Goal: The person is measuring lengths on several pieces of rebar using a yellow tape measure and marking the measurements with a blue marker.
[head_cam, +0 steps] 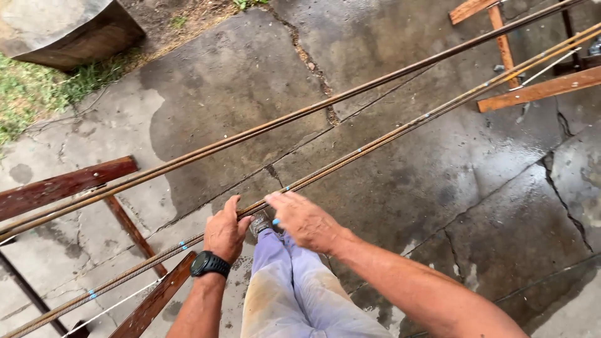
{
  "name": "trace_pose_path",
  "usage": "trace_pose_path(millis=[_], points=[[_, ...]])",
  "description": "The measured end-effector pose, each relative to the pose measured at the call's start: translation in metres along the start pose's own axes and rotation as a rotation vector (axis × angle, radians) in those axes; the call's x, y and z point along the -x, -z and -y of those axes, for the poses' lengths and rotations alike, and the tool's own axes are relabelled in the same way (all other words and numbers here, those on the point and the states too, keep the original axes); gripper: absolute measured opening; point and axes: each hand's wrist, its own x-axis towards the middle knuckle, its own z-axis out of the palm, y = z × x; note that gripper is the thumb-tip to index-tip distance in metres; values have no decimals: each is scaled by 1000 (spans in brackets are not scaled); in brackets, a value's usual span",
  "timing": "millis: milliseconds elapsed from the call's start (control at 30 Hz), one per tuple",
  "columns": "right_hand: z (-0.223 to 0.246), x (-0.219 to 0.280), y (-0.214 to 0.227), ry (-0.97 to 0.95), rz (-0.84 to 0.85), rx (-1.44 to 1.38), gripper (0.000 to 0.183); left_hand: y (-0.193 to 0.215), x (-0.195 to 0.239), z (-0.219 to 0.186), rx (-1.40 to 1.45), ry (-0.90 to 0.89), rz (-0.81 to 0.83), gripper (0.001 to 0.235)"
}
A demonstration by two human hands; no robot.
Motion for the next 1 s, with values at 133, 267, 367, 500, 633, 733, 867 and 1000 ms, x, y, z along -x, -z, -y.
trace_pose_path(millis=[133,267,367,500,633,733,867,1000], points=[[-35,31,31,-120,1,84,21,8,-1,-7,52,-60,-3,61],[-31,31,42,-179,4,21,34,22,-1,-19,45,38,108,58],[0,4,34,-127,-25,-81,35,15,-3,-11,26,25,94,57],[30,-14,-6,-169,-61,-163,44,3,-4,0,-19,63,88,61],[4,0,4,-77,-10,-177,37,-2,-9,5,-22,33,49,61],[-28,18,39,-76,-121,-249,35,3,-6,7,24,-21,103,62],[-85,68,54,-315,-182,268,36,5,-5,1,64,-62,-19,55],[-85,80,63,-562,-295,141,48,9,1,0,56,14,62,56]])
